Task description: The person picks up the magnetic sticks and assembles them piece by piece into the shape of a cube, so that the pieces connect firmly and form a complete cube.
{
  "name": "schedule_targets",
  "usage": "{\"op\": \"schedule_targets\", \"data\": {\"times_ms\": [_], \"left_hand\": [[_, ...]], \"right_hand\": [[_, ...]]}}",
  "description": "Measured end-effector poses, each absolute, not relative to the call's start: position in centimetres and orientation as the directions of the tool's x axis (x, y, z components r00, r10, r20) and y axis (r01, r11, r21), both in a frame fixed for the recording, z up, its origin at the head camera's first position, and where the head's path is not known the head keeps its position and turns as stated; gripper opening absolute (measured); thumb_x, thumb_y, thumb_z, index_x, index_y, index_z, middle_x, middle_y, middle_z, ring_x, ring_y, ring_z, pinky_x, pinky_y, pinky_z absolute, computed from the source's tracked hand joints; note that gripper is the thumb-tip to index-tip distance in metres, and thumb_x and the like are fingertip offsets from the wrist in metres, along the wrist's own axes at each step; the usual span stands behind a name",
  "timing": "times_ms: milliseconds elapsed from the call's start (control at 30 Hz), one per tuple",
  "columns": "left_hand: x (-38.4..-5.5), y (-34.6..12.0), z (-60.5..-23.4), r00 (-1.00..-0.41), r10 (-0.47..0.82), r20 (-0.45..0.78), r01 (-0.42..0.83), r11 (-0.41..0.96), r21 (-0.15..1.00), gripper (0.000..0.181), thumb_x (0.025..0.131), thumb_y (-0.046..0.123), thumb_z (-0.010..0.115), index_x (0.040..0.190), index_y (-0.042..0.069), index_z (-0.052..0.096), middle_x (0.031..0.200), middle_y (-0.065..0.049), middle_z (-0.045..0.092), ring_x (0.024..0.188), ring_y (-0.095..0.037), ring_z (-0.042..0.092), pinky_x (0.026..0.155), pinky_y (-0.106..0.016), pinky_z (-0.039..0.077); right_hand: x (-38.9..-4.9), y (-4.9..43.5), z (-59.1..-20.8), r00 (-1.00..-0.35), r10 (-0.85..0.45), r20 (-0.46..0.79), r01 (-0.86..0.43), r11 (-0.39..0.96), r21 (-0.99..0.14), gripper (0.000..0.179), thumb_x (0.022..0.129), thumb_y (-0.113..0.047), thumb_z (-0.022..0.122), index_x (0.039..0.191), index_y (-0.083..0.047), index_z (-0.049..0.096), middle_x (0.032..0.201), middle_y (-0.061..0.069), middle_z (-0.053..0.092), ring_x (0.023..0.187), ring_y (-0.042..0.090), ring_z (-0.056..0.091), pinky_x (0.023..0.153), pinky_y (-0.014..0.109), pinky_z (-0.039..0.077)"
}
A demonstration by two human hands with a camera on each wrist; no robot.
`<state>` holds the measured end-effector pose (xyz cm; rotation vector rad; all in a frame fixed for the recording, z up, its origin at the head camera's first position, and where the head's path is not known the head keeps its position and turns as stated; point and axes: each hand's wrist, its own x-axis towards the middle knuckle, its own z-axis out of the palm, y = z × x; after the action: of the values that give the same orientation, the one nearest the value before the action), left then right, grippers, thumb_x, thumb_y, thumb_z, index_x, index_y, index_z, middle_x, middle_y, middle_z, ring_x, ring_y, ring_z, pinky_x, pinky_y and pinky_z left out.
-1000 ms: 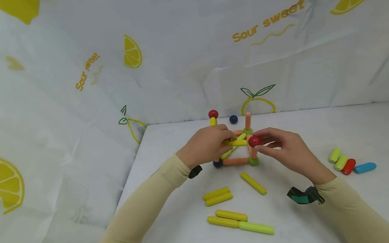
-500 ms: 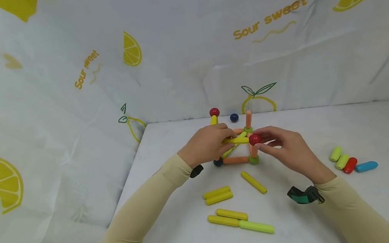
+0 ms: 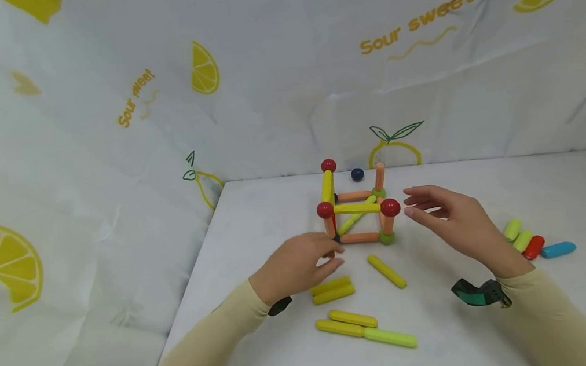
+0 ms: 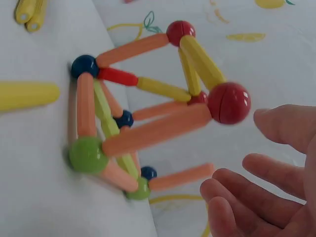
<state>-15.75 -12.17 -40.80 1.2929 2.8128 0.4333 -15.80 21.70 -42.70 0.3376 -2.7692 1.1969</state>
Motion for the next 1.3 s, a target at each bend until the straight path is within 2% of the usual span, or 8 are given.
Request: {"op": "schedule_targets", "data": {"times_ms": [133,267,433,533,767,1000,1167,1300], "left_hand": [[-15.4,-13.2,-44.6,-0.711,0.677,-0.188,0.608,0.727,0.318,0.026,0.102,0.037,0.076,0.119,0.018,0.082,0.098,0.009,0.072,0.083,-0.002,0.059,0.080,-0.019,0.055],[-15.6,-13.8,-46.2,-0.727,0.651,-0.217,0.549,0.742,0.385,0.023,0.100,0.037,0.079,0.115,0.020,0.083,0.094,0.013,0.071,0.080,-0.001,0.059,0.078,-0.019,0.053],[-15.6,-14.0,-45.9,-0.729,0.641,-0.240,0.504,0.740,0.446,0.025,0.099,0.038,0.081,0.116,0.020,0.082,0.094,0.015,0.070,0.082,-0.001,0.060,0.079,-0.019,0.054],[-15.7,-13.9,-45.7,-0.724,0.631,-0.277,0.474,0.748,0.465,0.024,0.099,0.036,0.081,0.116,0.019,0.082,0.094,0.015,0.069,0.083,-0.003,0.059,0.079,-0.019,0.053],[-16.4,-13.4,-45.7,-0.717,0.623,-0.314,0.433,0.750,0.500,0.016,0.098,0.031,0.083,0.110,0.021,0.080,0.092,0.012,0.065,0.083,-0.004,0.058,0.077,-0.019,0.052],[-16.2,-12.2,-44.9,-0.722,0.669,-0.177,0.505,0.685,0.525,0.016,0.101,0.032,0.078,0.113,0.021,0.078,0.100,0.014,0.070,0.091,-0.006,0.062,0.084,-0.019,0.055],[-15.9,-11.3,-44.0,-0.708,0.700,-0.088,0.574,0.644,0.506,0.019,0.102,0.031,0.076,0.119,0.022,0.078,0.107,0.014,0.072,0.094,-0.004,0.060,0.088,-0.018,0.054],[-15.8,-10.6,-43.5,-0.704,0.707,-0.066,0.596,0.639,0.486,0.021,0.102,0.030,0.075,0.121,0.023,0.077,0.109,0.013,0.071,0.094,-0.003,0.058,0.086,-0.018,0.053]], "right_hand": [[-14.3,25.5,-43.8,-0.980,-0.118,0.158,-0.191,0.768,-0.611,0.045,0.104,-0.037,0.074,0.140,-0.010,0.068,0.127,0.016,0.076,0.108,0.033,0.071,0.078,0.012,0.051],[-12.5,30.8,-44.7,-0.989,-0.076,0.125,-0.132,0.833,-0.537,0.038,0.102,-0.022,0.075,0.136,-0.005,0.069,0.122,0.023,0.075,0.100,0.038,0.073,0.069,0.020,0.057],[-11.0,36.5,-46.2,-0.998,0.014,0.066,-0.018,0.891,-0.454,0.038,0.094,-0.005,0.077,0.130,0.006,0.067,0.123,0.039,0.065,0.093,0.052,0.070,0.066,0.054,0.062],[-10.7,38.5,-47.1,-0.998,0.061,0.033,0.042,0.916,-0.399,0.039,0.088,0.000,0.080,0.124,0.010,0.067,0.124,0.045,0.059,0.091,0.056,0.065,0.068,0.061,0.059],[-10.8,40.1,-48.2,-0.991,0.077,-0.112,0.112,0.931,-0.348,0.035,0.087,0.000,0.081,0.119,0.011,0.068,0.119,0.046,0.059,0.090,0.055,0.057,0.071,0.063,0.057],[-10.5,40.0,-47.8,-0.990,0.049,-0.134,0.089,0.945,-0.315,0.026,0.087,0.000,0.082,0.108,0.011,0.071,0.104,0.037,0.069,0.095,0.057,0.057,0.079,0.069,0.053],[-10.2,37.3,-45.7,-0.998,-0.026,-0.057,-0.005,0.939,-0.343,0.026,0.086,-0.008,0.087,0.106,0.003,0.074,0.099,0.027,0.074,0.091,0.048,0.065,0.076,0.062,0.059],[-10.1,32.4,-44.4,-0.991,-0.135,0.014,-0.127,0.887,-0.443,0.025,0.092,-0.020,0.087,0.112,-0.009,0.077,0.108,0.013,0.078,0.095,0.034,0.071,0.075,0.042,0.062]]}}
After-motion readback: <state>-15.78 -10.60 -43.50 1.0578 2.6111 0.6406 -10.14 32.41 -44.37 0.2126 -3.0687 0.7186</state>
